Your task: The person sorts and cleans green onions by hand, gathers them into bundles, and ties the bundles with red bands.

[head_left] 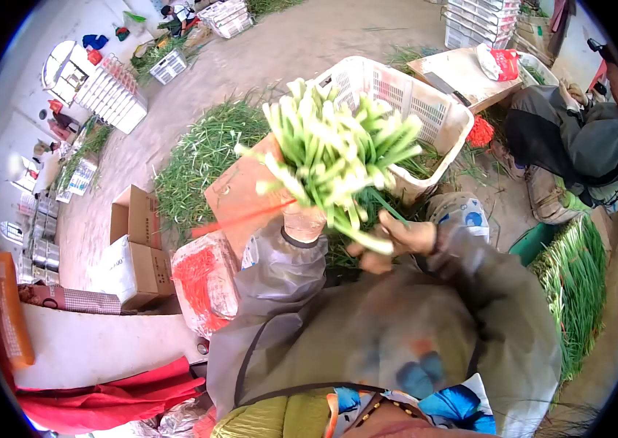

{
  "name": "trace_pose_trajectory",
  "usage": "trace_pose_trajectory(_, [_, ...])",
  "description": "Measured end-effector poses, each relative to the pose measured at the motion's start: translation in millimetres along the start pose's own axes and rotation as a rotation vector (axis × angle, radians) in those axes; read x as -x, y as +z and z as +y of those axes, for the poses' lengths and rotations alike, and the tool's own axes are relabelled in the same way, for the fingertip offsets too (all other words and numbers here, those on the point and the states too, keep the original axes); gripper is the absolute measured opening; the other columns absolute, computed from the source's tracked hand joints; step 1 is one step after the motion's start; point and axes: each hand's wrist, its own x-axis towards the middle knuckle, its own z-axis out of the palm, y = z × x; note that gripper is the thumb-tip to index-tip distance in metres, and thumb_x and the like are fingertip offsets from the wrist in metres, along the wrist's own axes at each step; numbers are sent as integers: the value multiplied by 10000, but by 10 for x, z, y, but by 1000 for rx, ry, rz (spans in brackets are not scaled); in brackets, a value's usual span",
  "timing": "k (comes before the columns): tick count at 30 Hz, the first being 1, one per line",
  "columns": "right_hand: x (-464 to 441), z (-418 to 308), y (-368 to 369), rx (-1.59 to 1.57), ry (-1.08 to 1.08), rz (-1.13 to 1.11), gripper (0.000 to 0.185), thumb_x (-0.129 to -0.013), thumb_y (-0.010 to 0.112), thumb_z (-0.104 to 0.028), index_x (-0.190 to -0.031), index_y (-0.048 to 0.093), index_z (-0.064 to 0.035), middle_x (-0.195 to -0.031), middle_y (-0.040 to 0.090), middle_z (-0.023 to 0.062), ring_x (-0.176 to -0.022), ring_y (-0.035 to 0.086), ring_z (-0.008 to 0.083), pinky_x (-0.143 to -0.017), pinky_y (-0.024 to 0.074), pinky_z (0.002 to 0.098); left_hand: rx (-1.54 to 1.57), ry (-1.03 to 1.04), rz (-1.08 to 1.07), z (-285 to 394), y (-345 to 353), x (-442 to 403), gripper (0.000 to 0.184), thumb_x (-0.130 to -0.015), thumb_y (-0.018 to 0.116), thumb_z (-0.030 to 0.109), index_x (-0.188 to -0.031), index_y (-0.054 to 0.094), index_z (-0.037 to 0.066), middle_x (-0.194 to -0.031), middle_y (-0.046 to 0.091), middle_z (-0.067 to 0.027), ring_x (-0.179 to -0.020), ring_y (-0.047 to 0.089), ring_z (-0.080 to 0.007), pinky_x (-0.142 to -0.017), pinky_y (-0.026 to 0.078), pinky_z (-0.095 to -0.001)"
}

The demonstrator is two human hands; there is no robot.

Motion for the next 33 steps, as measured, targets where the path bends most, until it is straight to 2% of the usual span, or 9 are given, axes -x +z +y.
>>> trace_pose_trajectory(2, [-249, -77, 156, -276, -322, 111, 822, -815, 275, -691, -1383, 262, -96, -1375, 327, 155, -1188, 416, 296, -1047, 261, 442, -63, 158, -59, -92, 71, 13, 661, -832, 584, 275, -1355, 262, 30, -1336, 374, -135, -1169, 428, -303, -940, 374, -452])
trace_pose_trajectory(3, [-351, -245, 129, -857, -301, -337, 794, -829, 276, -669, -1377, 269, -95, -1373, 342, 142, -1215, 391, 280, -1039, 276, 443, -96, 231, -82, -142, 108, 41, 670, -843, 560, 299, -1366, 248, 22, -1363, 341, -132, -1191, 406, -293, -977, 338, -437])
trace_pose_trajectory(4, [-387, -332, 57, -828, -467, -137, 744, -849, 319, -626, -1365, 287, -91, -1339, 390, 141, -1207, 409, 259, -1027, 305, 427, -132, 301, -100, -187, 138, 87, 680, -853, 535, 323, -1378, 233, 13, -1389, 307, -129, -1213, 384, -284, -1013, 302, -422])
trace_pose_trajectory(7, [-465, -511, -215, -729, -546, 255, 585, -865, 431, -475, -1281, 375, -67, -1202, 502, 138, -1080, 495, 245, -946, 392, 399, -1692, 312, -4, 362, 70, 256, 848, -727, 714, 139, -1389, 199, 14, -1372, 336, -145, -1254, 345, -319, -1046, 255, -445])
trace_pose_trajectory(9, [-545, -719, -309, -585, -376, 579, 367, -856, 567, -260, -1136, 514, -28, -996, 629, 132, -840, 633, 258, -809, 508, 376, -984, -129, 255, 622, 8, 337, 840, -740, 702, 155, -1398, 194, 37, -1375, 326, -146, -1241, 365, -307, -1038, 271, -427])
trace_pose_trajectory(14, [-844, -632, -155, 312, -602, 1061, 401, -722, 667, -93, -1078, 524, 20, -953, 621, 117, -838, 600, 217, -771, 482, 306, -612, -117, 263, 136, -371, 175, 648, -789, 649, 163, -1336, 319, 49, -1200, 507, -133, -1124, 477, -253, -972, 380, -402])
trace_pose_trajectory(25, [-682, -455, -162, -87, -738, 918, 406, -699, 670, -17, -1084, 542, -9, -953, 618, 62, -856, 571, 181, -765, 455, 309, -247, 70, 381, -175, -454, 110, 424, -913, 448, 239, -1267, 383, 16, -1219, 497, -140, -1040, 540, -257, -870, 475, -403])
trace_pose_trajectory(29, [-453, -552, -179, 683, -590, 954, 475, -770, 685, -231, -1149, 515, 1, -1015, 610, 78, -910, 555, 153, -801, 444, 304, -60, -23, 24, -50, -427, 76, 475, -894, 507, 220, -1300, 356, 24, -1284, 445, -164, -1119, 480, -333, -941, 422, -485])
trace_pose_trajectory(33, [33, -501, -349, 397, -151, 907, 336, -836, 632, -200, -1094, 534, -8, -933, 616, 63, -784, 579, 107, -705, 472, 233, -139, -87, 331, -80, -528, 42, 448, -872, 531, 229, -1253, 410, 26, -1243, 472, -166, -1068, 504, -343, -885, 450, -495])
